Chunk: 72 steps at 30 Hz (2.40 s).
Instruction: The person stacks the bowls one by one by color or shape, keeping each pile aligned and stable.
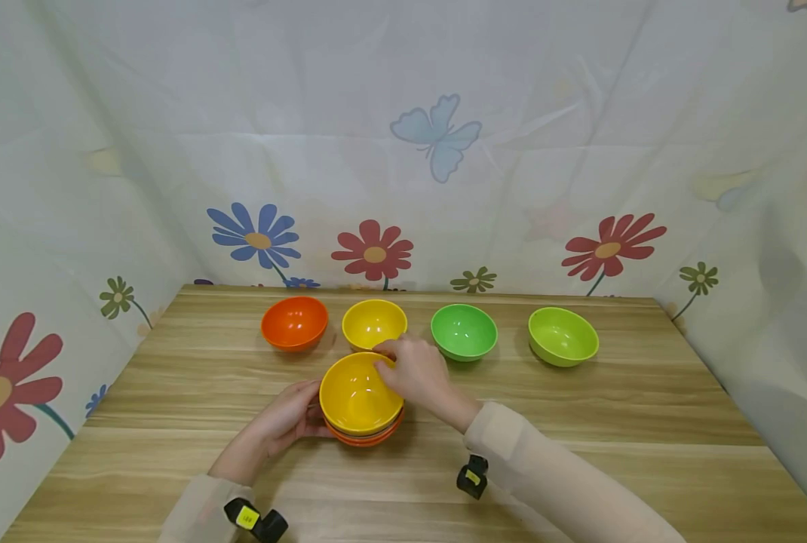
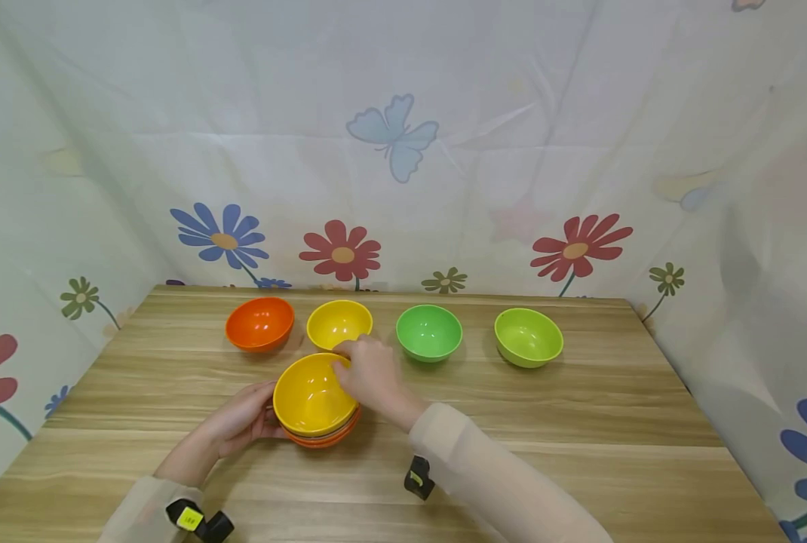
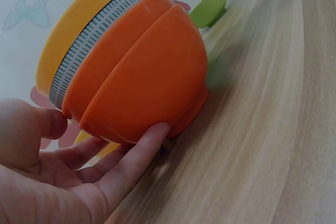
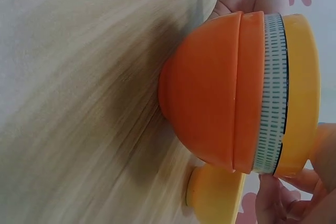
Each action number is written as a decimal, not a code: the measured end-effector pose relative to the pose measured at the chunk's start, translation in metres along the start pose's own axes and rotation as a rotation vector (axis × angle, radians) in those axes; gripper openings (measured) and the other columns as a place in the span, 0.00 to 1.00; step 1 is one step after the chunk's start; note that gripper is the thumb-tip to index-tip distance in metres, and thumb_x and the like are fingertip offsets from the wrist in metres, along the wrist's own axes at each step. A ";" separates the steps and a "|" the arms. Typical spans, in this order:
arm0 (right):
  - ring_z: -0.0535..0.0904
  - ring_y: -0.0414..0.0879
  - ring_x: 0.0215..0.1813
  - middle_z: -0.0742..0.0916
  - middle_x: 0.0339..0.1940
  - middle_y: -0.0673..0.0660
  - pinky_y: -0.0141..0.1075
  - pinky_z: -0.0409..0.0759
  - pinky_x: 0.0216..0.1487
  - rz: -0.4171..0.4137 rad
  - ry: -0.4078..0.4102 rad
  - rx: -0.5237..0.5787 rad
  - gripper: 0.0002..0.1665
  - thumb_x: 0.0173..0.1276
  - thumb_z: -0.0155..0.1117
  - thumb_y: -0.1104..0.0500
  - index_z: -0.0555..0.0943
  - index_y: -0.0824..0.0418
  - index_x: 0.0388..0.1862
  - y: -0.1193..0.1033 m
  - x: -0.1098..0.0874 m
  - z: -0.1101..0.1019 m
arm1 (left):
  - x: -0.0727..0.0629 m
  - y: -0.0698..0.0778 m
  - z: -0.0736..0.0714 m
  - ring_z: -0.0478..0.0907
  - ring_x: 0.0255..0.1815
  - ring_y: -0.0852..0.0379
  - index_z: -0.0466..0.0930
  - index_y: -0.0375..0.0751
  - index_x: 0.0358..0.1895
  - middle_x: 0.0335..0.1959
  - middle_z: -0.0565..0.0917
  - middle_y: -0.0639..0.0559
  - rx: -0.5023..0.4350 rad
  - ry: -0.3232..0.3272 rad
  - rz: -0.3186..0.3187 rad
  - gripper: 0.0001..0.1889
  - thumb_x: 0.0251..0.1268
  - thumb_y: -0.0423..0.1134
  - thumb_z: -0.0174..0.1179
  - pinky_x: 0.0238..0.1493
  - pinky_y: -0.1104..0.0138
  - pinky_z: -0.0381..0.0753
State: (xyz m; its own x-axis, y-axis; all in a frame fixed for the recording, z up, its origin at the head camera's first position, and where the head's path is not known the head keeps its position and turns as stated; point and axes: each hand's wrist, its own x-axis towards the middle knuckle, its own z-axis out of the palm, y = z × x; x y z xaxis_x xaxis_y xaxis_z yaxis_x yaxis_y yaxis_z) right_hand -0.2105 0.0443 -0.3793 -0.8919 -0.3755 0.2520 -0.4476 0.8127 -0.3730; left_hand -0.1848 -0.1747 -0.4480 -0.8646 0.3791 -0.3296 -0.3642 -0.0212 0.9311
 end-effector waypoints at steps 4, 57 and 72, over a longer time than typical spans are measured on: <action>0.77 0.41 0.31 0.85 0.36 0.51 0.27 0.73 0.26 0.030 -0.024 0.058 0.15 0.63 0.61 0.49 0.84 0.53 0.44 0.004 -0.001 0.003 | 0.000 0.000 0.000 0.79 0.47 0.52 0.61 0.33 0.66 0.54 0.77 0.41 -0.005 -0.003 -0.002 0.29 0.73 0.53 0.39 0.47 0.51 0.79; 0.79 0.51 0.47 0.77 0.53 0.72 0.47 0.82 0.42 0.325 -0.340 1.185 0.33 0.76 0.31 0.45 0.60 0.70 0.65 0.038 -0.048 0.036 | -0.002 -0.001 0.002 0.77 0.48 0.52 0.61 0.35 0.66 0.56 0.75 0.41 0.001 0.030 -0.003 0.30 0.71 0.54 0.41 0.47 0.51 0.79; 0.77 0.51 0.51 0.75 0.57 0.69 0.49 0.80 0.45 0.294 -0.394 1.218 0.32 0.77 0.27 0.46 0.59 0.68 0.66 0.034 -0.050 0.032 | -0.001 -0.002 0.000 0.78 0.47 0.52 0.61 0.31 0.65 0.54 0.77 0.41 -0.013 0.023 -0.002 0.30 0.72 0.53 0.41 0.47 0.51 0.79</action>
State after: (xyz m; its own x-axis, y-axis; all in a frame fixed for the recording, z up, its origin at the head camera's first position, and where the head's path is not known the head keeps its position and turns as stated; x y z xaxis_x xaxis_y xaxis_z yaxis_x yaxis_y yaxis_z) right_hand -0.1829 0.0764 -0.4332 -0.8317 -0.5270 -0.1746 0.1789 0.0434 -0.9829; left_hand -0.1828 -0.1747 -0.4496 -0.8718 0.3576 -0.3348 -0.3698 -0.0322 0.9285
